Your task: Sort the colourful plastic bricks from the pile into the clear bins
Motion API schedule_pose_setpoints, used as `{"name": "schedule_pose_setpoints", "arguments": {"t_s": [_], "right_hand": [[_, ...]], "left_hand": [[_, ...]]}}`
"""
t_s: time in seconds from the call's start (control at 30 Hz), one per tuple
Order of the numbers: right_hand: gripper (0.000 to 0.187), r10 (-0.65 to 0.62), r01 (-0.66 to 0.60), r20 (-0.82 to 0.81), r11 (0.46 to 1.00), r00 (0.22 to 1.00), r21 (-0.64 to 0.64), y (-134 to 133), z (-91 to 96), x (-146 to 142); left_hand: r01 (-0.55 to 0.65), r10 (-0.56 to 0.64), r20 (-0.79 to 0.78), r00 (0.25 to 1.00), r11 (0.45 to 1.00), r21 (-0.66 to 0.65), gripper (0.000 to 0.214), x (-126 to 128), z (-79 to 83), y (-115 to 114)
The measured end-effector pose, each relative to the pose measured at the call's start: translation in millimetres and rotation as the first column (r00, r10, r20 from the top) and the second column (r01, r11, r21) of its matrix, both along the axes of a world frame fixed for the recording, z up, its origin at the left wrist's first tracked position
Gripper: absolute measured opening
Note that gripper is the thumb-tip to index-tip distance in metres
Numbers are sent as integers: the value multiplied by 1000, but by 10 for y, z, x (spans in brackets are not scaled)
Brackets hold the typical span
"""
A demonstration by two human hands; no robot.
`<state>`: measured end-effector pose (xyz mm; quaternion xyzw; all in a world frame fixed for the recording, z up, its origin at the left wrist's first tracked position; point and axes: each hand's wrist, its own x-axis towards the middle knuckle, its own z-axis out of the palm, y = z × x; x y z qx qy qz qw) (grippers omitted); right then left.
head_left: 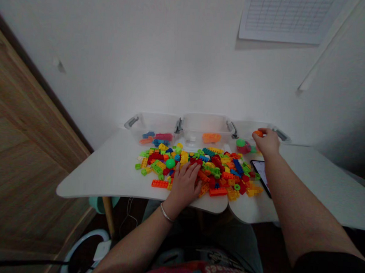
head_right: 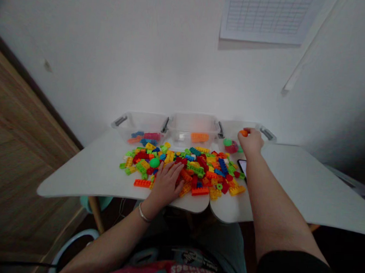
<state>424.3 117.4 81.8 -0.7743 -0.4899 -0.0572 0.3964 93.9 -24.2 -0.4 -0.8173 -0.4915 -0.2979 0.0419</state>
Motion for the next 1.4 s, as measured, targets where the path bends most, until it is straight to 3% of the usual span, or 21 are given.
{"name": "schedule_pose_setpoints", "arguments": {"t_s": [0.37, 0.57, 0.77, 0.93, 1.03, 1.2, 1.4], "right_hand": [[36, -13, 30, 116, 989, 993, -143, 31, -45, -1], [41, -10, 38, 205, 990, 979, -134, -5, -95, -33], [42, 63, -49, 221, 997, 973, -66, -2, -174, 13], [41, 46, -63, 153, 992, 987, 109, -68, -199, -52], [41, 34, -69, 138, 963, 990, 261, -194, -206, -195], [32, 271, -361, 281, 865, 921, 348, -529, -282, -553], [31, 545, -602, 256, 725, 798, 334, -905, -404, -1114]], "left_hand": [[-7, 7, 13, 1000, 999, 32, 54, 1, -10, -3], [2, -5, 17, 1000, 991, 135, 53, -57, 114, -85], [-253, 248, 59, 967, 962, 100, 50, -448, 311, 82], [-348, 349, 19, 937, 937, -43, 42, -737, 254, 248], [-326, 328, 14, 945, 942, -75, 41, -780, 196, 283], [-273, 279, 56, 959, 958, -93, 38, -820, 201, 344], [-181, 217, 388, 896, 975, -127, 40, -705, 278, 348]]}}
